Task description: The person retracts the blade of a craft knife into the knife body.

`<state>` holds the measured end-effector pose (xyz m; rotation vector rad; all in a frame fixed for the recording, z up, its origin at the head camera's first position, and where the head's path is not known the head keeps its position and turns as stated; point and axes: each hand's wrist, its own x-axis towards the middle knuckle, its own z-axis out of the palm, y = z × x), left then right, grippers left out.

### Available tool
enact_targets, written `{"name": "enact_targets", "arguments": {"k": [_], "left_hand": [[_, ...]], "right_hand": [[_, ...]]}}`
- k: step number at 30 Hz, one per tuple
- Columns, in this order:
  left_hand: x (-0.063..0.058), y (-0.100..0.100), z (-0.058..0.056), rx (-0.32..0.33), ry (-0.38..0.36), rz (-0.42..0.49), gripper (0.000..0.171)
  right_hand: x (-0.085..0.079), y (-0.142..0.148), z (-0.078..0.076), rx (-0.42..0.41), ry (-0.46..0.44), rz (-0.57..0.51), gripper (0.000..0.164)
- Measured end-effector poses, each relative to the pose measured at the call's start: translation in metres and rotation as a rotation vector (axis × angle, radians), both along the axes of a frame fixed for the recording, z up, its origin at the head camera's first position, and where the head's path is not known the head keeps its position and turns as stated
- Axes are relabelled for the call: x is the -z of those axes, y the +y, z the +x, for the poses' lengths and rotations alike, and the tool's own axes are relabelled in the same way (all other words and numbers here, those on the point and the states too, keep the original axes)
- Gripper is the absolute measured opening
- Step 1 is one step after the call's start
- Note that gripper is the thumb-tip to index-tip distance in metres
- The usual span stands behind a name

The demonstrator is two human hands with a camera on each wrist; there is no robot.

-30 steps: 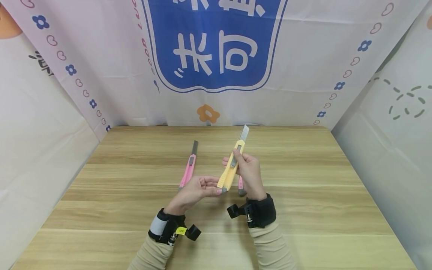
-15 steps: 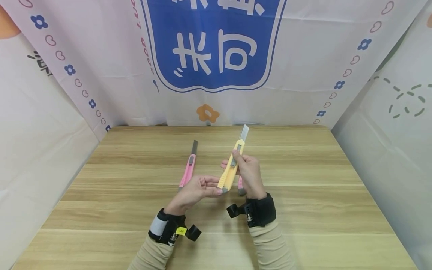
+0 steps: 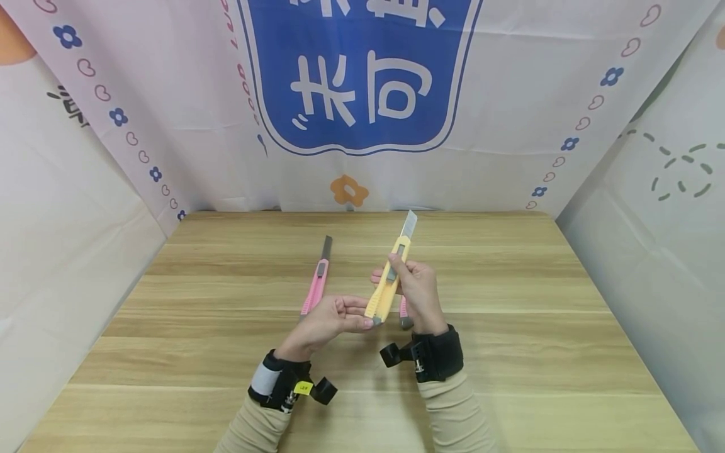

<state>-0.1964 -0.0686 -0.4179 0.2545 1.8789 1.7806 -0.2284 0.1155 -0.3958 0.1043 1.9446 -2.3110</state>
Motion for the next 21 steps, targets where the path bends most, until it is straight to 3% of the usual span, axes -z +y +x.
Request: {"name": "enact_targets", "arguments": {"k": [21], "left_hand": [[-0.0015,-0.002,-0.0012,-0.005,0.028,-0.018,0.04]], "right_hand": [[-0.0029,-0.0021,0.0022,-0.024,-0.003,-0.036,0.046]]}}
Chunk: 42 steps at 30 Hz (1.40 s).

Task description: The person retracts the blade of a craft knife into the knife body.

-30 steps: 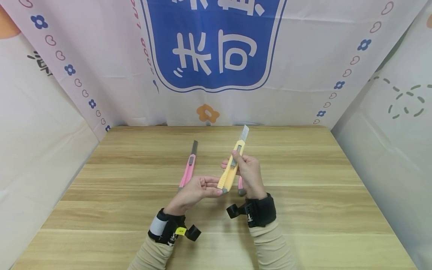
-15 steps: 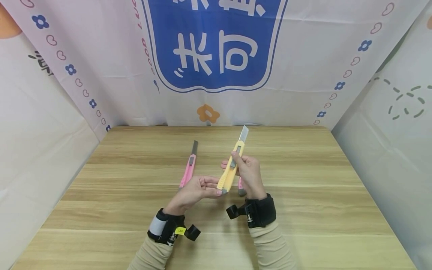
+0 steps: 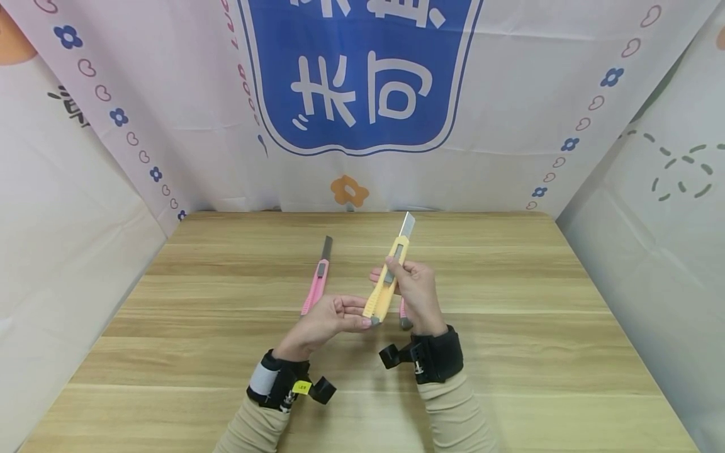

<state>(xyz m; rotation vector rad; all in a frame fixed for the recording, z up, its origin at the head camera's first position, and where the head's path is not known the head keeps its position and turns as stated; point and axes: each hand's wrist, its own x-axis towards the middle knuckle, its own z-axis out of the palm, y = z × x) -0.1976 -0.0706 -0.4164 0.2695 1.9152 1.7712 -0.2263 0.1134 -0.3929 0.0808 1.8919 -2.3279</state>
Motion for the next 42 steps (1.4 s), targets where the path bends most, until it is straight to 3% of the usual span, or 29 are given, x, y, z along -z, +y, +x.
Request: {"name": "enact_targets", "arguments": {"k": [15,25,42], "left_hand": [[0.0004,0.001,0.0004,-0.003,0.034,0.016,0.039],[-0.0001,0.0052,0.0016,-0.059,0.028,0.0,0.039],[-0.0003,0.0063,0.0007,-0.079,0.012,-0.008,0.038]], "right_hand": [[0.0002,-0.001,-0.0008,-0.03,-0.004,0.026,0.049],[-0.0004,-0.0049,0.0021,-0.035,-0.041,0.034,0.059],[0.0031,-0.0086,-0.0005,0.041,-0.026,0.015,0.055]]}}
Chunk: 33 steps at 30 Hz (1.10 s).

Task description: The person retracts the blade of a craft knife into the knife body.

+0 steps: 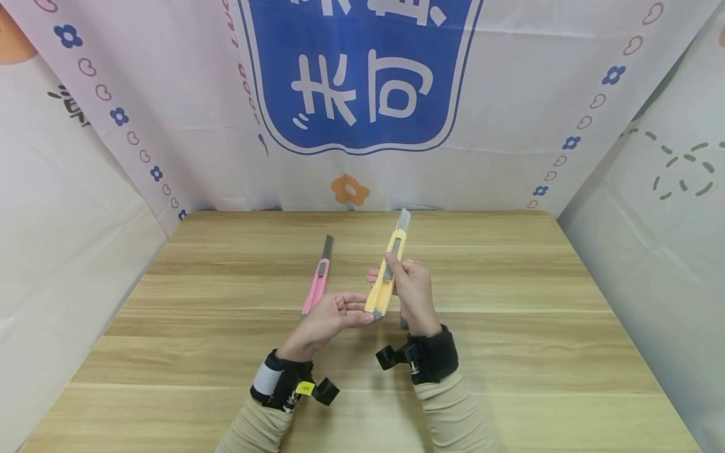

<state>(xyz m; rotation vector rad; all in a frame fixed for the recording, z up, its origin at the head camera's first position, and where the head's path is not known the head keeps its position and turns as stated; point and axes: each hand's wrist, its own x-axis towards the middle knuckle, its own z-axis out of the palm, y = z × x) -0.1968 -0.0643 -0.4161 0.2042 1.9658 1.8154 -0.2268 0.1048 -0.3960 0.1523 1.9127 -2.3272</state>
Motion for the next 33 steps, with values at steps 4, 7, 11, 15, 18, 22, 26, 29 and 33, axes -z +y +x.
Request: {"name": "enact_targets", "arguments": {"k": [4,7,11,15,18,22,26,29,33], "left_hand": [[-0.0004,-0.0005,0.0001,0.011,0.007,-0.001,0.038],[0.0004,-0.0006,-0.0004,0.021,0.013,0.007,0.039],[0.0012,-0.0008,-0.0006,0.019,0.003,0.021,0.039],[0.0009,-0.0016,-0.0002,0.008,-0.013,0.028,0.039],[0.0009,-0.0023,-0.0003,0.011,-0.008,0.029,0.039],[0.0014,-0.0027,-0.0009,0.021,0.0,0.035,0.038],[0.0018,-0.0033,-0.0015,0.029,-0.007,0.054,0.038],[0.0017,-0.0041,-0.0018,0.039,-0.01,0.076,0.039],[0.0004,-0.0056,-0.0014,0.046,-0.014,0.106,0.042]], "right_hand": [[-0.0005,0.0007,0.0003,-0.003,0.01,-0.031,0.053],[-0.0007,0.0011,0.0006,-0.009,0.013,-0.033,0.052],[-0.0004,0.0008,0.0014,-0.013,0.022,-0.025,0.05],[0.0002,0.0005,0.002,-0.018,0.025,-0.018,0.047],[0.0006,0.0012,0.0022,-0.022,0.026,-0.011,0.048],[0.0007,0.002,0.002,-0.031,0.028,-0.013,0.049],[0.0002,0.002,0.002,-0.04,0.032,-0.013,0.045],[-0.0007,0.0019,0.0027,-0.047,0.034,-0.011,0.044],[-0.0019,0.0016,0.0035,-0.06,0.025,-0.003,0.047]]}}
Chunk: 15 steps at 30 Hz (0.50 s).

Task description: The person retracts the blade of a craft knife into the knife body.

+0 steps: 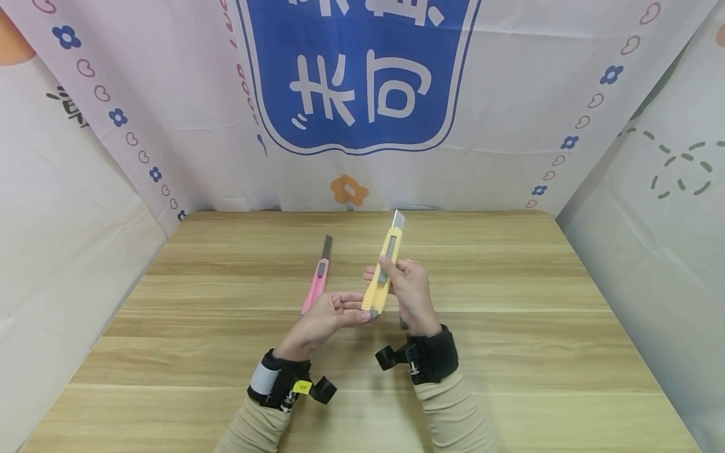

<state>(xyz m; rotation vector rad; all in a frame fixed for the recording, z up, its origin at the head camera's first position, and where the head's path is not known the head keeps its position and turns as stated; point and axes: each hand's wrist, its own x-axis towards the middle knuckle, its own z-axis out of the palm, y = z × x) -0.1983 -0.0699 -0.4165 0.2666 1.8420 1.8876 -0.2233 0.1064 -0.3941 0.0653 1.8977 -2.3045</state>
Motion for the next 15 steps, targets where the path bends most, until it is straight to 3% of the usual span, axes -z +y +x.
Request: {"name": "enact_targets", "arguments": {"k": [15], "left_hand": [[0.0004,0.0001,0.0,-0.039,-0.011,0.005,0.042]], "right_hand": [[-0.0019,-0.0048,-0.001,-0.013,-0.093,0.027,0.057]]}}
